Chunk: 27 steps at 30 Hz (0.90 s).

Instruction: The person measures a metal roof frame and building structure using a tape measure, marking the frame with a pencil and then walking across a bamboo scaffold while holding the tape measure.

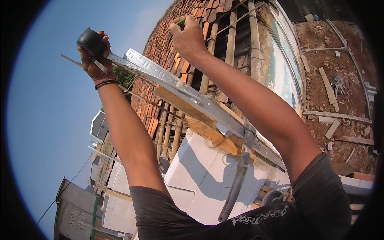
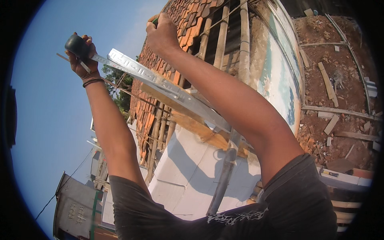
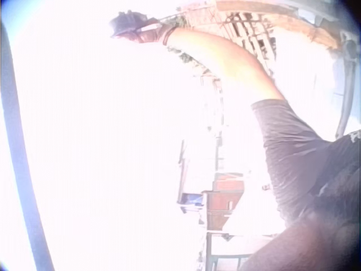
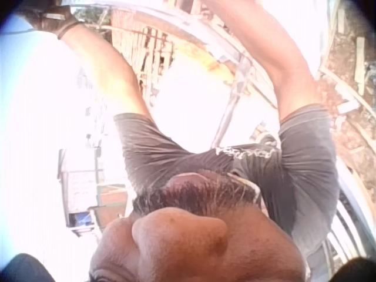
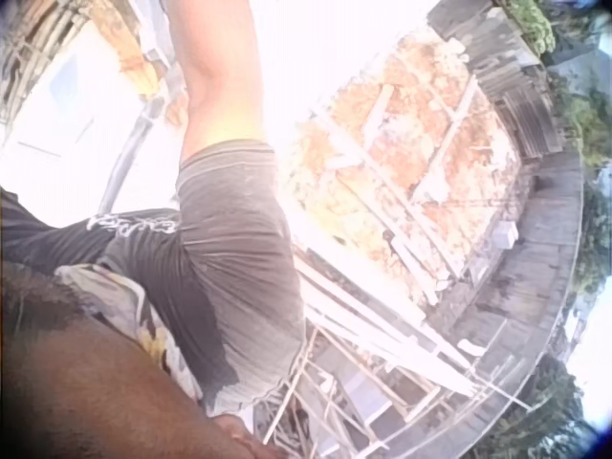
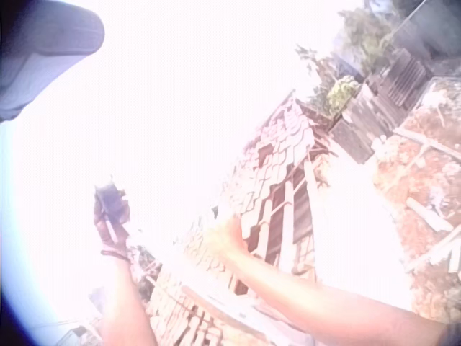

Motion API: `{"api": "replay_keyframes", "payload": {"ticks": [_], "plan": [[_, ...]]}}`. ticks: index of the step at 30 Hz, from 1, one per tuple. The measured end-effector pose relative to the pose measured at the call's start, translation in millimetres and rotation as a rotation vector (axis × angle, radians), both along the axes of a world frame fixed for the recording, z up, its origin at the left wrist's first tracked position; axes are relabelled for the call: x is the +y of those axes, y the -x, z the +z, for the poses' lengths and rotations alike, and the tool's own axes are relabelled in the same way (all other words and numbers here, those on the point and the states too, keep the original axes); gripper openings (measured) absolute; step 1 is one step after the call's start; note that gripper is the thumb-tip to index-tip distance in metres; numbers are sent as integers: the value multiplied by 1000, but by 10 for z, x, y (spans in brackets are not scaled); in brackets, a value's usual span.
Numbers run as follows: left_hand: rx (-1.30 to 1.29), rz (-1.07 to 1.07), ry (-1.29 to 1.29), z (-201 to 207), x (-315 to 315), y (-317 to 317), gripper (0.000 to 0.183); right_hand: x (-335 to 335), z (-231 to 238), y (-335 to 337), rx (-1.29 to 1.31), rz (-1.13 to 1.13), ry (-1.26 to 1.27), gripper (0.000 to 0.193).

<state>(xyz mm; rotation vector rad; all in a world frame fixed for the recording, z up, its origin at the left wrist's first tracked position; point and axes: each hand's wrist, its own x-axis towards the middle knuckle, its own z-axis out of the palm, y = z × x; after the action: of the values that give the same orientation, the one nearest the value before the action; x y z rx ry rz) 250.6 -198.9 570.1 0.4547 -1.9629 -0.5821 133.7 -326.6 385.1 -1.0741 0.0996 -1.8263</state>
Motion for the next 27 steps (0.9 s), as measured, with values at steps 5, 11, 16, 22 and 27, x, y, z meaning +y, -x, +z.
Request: {"api": "replay_keyframes", "payload": {"ticks": [5,11,16,22,27], "plan": [[92,-224,123,-165,475,276,60,-121,-861,644,101,41,81,25],[272,-251,302,-1061,1000,704,62,-199,-2505,1679,346,204,-217,22],[241,-123,387,-1792,1177,1173,56,90,-4159,2511,605,251,-606,19],[335,232,127,-3540,541,2118,59,963,-5116,3664,694,203,-987,14],[125,459,-674,-5047,474,2736,46,1482,-4781,4038,649,419,-1068,21]]}}
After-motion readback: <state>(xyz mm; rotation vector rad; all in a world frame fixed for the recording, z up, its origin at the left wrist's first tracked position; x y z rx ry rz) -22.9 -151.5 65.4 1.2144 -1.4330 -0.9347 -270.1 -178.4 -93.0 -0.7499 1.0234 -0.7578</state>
